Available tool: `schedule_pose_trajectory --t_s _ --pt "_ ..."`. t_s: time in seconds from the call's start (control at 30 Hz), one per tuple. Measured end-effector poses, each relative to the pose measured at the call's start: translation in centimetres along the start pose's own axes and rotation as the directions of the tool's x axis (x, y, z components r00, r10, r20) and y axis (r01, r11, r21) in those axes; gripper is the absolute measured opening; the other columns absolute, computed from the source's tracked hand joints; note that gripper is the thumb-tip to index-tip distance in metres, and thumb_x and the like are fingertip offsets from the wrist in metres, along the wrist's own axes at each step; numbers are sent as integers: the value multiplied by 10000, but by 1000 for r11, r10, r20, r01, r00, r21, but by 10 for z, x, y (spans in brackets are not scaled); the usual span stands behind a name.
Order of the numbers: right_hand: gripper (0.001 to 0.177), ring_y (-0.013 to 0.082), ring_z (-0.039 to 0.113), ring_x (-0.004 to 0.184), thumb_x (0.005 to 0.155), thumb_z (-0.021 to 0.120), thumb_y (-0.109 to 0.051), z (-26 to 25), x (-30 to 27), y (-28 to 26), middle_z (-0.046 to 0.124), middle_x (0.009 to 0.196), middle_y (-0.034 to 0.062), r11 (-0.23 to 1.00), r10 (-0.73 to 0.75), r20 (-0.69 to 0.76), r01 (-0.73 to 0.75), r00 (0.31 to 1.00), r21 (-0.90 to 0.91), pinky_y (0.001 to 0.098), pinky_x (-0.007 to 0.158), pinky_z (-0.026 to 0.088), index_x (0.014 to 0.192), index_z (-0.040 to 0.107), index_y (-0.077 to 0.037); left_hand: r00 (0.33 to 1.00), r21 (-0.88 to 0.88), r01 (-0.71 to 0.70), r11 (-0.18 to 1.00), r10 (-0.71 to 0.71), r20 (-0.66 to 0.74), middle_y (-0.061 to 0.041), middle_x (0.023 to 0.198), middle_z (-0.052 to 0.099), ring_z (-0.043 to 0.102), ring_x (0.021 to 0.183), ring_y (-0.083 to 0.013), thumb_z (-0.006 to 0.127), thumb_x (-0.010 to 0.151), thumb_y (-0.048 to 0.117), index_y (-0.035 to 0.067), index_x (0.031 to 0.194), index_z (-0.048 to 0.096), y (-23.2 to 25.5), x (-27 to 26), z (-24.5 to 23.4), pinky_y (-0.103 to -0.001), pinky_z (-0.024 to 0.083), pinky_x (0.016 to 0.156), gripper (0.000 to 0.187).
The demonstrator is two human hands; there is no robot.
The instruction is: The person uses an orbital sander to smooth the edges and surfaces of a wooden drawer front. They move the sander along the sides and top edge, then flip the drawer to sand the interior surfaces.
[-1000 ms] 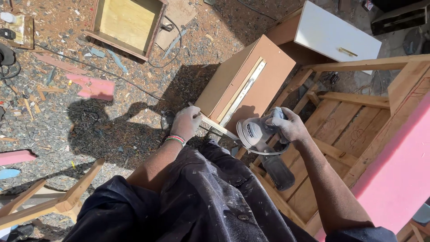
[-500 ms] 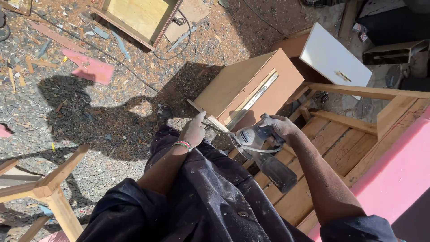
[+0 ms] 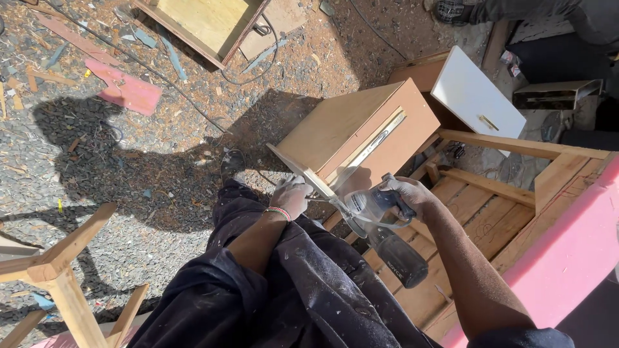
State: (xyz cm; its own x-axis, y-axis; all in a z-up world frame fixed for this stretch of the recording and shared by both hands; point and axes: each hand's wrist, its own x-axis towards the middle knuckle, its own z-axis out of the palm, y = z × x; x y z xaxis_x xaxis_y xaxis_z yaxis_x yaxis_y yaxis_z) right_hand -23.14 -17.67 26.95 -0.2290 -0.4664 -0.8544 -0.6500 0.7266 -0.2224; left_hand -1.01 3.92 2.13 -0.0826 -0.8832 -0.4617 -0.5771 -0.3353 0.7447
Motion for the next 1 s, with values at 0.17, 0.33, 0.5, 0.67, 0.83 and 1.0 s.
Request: schedule_pose_trajectory --t_s 0.17,0.33,0.5,0.67,0.83,1.0 --pt "446 319 637 526 850 967 -219 -5 10 4 633 827 234 1000 9 11 -9 1000 -5 364 362 468 1239 816 -61 984 -602 -172 779 165 -68 -218 957 794 786 1096 -402 628 918 56 20 966 815 12 -44 -73 -577 568 1093 195" --pt "465 303 650 529 817 967 -236 8 23 -19 663 827 230 998 3 58 1 998 -62 351 360 479 1218 823 -50 972 -779 -231 583 168 -163 -188 907 771 733 964 -316 670 960 150 50 891 822 9 -68 -87 -499 589 983 194" --pt "393 242 671 532 808 946 -307 33 21 -59 687 825 148 994 45 105 -35 993 -103 292 380 498 1119 796 -120 959 -718 -283 636 207 -194 -145 837 812 771 912 -366 686 937 204 147 771 855 7 -77 -84 -472 599 935 244" --pt "304 223 698 523 845 931 -342 54 33 -97 691 699 106 985 75 163 -48 984 -164 268 420 538 972 780 -112 944 -726 -327 605 239 -226 -206 811 723 730 911 -429 698 936 183 117 734 756 14 -74 -73 -535 563 894 221" --pt "286 167 706 504 850 903 -389 78 33 -132 749 680 75 967 102 199 -50 975 -248 220 415 553 922 764 -150 962 -726 -258 638 104 -251 -381 883 698 747 1116 -591 720 949 213 -38 747 734 41 -104 -95 -616 560 1163 322" --pt "263 181 680 507 866 886 -382 68 31 -133 772 697 72 960 150 213 -91 966 -264 223 431 564 898 754 -157 920 -593 -391 704 276 -279 -285 825 686 725 965 -529 693 965 170 46 715 671 30 -87 -79 -619 551 889 281"
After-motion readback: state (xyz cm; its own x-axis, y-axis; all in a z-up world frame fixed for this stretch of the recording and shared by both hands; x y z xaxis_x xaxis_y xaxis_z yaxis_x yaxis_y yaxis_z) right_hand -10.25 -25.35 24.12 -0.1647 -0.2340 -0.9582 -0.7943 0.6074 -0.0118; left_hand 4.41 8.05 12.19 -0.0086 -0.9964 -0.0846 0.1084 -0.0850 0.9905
